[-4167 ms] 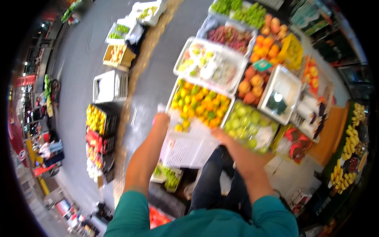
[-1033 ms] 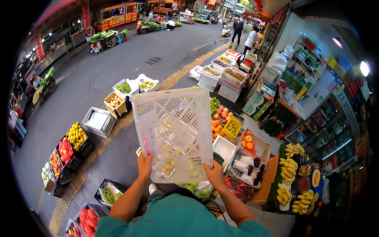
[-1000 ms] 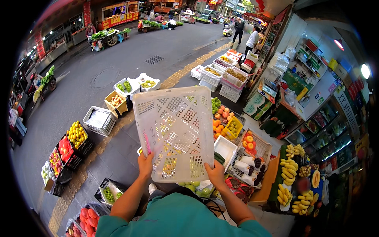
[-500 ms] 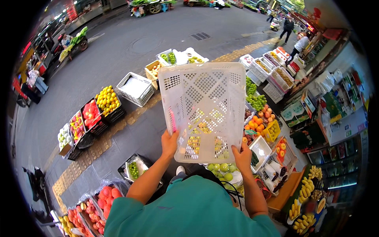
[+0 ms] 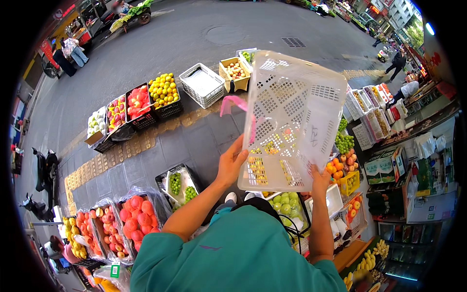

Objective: The person organizes and restocks fruit in a market stall. They handle white plastic crates, moving them from the floor to display tables. They also sort pomegranates by hand, transferring them between boxes and arranging them for sale. Finally, they pick up and inspect a wrapped citrus fruit.

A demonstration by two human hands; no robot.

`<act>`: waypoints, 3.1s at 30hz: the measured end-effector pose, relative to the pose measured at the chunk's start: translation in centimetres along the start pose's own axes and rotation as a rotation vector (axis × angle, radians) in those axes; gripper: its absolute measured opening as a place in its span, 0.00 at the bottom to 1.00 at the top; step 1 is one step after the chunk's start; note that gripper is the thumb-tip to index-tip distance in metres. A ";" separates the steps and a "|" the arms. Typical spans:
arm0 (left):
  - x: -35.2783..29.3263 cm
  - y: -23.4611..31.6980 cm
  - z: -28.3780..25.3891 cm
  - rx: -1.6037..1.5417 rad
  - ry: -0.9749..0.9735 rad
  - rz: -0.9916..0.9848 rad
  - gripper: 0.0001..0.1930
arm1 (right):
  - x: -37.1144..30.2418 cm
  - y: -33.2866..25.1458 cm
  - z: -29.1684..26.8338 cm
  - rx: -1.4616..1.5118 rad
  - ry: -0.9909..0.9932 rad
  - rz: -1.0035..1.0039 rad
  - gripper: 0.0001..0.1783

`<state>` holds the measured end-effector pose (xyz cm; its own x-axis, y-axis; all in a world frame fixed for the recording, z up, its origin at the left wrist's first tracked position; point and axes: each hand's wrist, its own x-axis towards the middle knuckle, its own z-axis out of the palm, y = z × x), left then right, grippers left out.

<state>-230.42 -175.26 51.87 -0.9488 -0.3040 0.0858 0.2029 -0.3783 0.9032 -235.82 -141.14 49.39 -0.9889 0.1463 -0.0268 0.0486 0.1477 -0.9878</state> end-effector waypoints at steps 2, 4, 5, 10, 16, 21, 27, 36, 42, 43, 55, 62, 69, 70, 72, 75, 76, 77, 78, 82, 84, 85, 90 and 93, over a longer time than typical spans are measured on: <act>-0.5 -0.2 -1.0 0.150 -0.006 0.019 0.24 | 0.3 -1.1 -0.8 0.180 -0.033 0.119 0.19; -0.9 0.0 -1.0 0.286 0.019 0.008 0.25 | 0.1 -1.9 -1.7 0.267 -0.039 0.194 0.20; -1.0 -0.3 -1.0 0.330 0.027 -0.005 0.25 | 0.2 -1.6 -2.6 0.304 -0.053 0.208 0.21; -0.2 -1.4 1.2 0.794 0.014 0.242 0.25 | -0.6 0.0 -6.6 0.409 -0.060 0.246 0.24; 4.0 -0.7 6.6 0.774 -0.205 0.537 0.27 | -1.9 2.9 -11.7 0.427 0.016 0.235 0.26; 10.0 5.1 16.3 1.035 -0.293 0.937 0.28 | -2.9 2.6 -14.3 0.354 0.067 0.220 0.24; 14.9 2.5 17.6 1.205 -0.439 0.921 0.20 | -3.7 2.4 -15.7 0.316 0.091 0.207 0.20; 17.7 3.0 18.0 1.265 -0.210 0.760 0.11 | -3.7 1.4 -15.4 0.294 0.035 0.244 0.16; 19.5 5.2 14.7 1.242 -0.133 0.560 0.09 | -3.9 1.6 -16.0 0.227 0.040 0.226 0.16; 19.6 3.3 12.3 1.308 -0.165 0.489 0.10 | -4.0 1.4 -15.5 0.253 0.049 0.232 0.16; 4.0 -5.4 10.2 0.092 -0.372 -0.520 0.28 | -2.1 -0.1 -14.3 -0.081 0.450 0.030 0.10; 3.4 -5.5 8.9 0.328 -0.554 -0.529 0.21 | -6.5 -0.5 -12.8 -0.184 0.528 0.026 0.11; -0.8 -8.3 10.4 0.547 -0.571 -0.379 0.17 | -13.3 -0.3 -14.4 -0.202 0.663 0.172 0.13; -1.3 -8.7 10.8 0.549 -0.590 -0.410 0.17 | -14.5 0.1 -15.1 -0.178 0.697 0.162 0.13; -2.7 -9.9 11.1 0.559 -0.619 -0.471 0.19 | -16.6 2.5 -16.7 -0.127 0.755 0.139 0.14; -7.1 -11.8 12.3 0.621 -0.704 -0.281 0.24 | -19.2 5.1 -19.4 -0.114 0.811 0.109 0.14; -8.4 -11.8 13.7 0.648 -0.717 -0.211 0.25 | -20.0 5.1 -20.1 -0.103 0.827 0.100 0.13; -9.4 -11.7 15.1 0.810 -0.771 -0.155 0.26 | -20.8 5.0 -20.7 -0.110 0.849 0.102 0.14; -10.4 -11.0 16.7 0.973 -0.817 -0.095 0.27 | -21.6 4.1 -21.1 -0.117 0.870 0.106 0.14; -15.0 -11.1 21.1 1.149 -0.910 0.004 0.28 | -25.5 5.7 -25.7 -0.175 0.939 0.120 0.15; -18.1 -12.9 22.8 1.141 -0.842 -0.074 0.26 | -27.5 5.8 -28.3 -0.191 0.966 0.129 0.16; -19.9 -13.6 23.6 1.139 -0.809 -0.125 0.26 | -28.9 4.4 -29.2 -0.182 0.977 0.129 0.16; -27.5 -15.6 28.5 1.043 -0.780 -0.252 0.24 | -34.0 4.9 -35.6 -0.077 1.011 0.178 0.13; -30.3 -17.9 29.4 0.803 -0.761 -0.510 0.19 | -36.4 5.6 -38.3 -0.016 1.006 0.222 0.12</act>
<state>-212.46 -133.60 45.48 -0.8300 0.4141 -0.3738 -0.1862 0.4260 0.8854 -194.18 -108.20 50.66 -0.3827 0.9219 -0.0606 0.2251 0.0294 -0.9739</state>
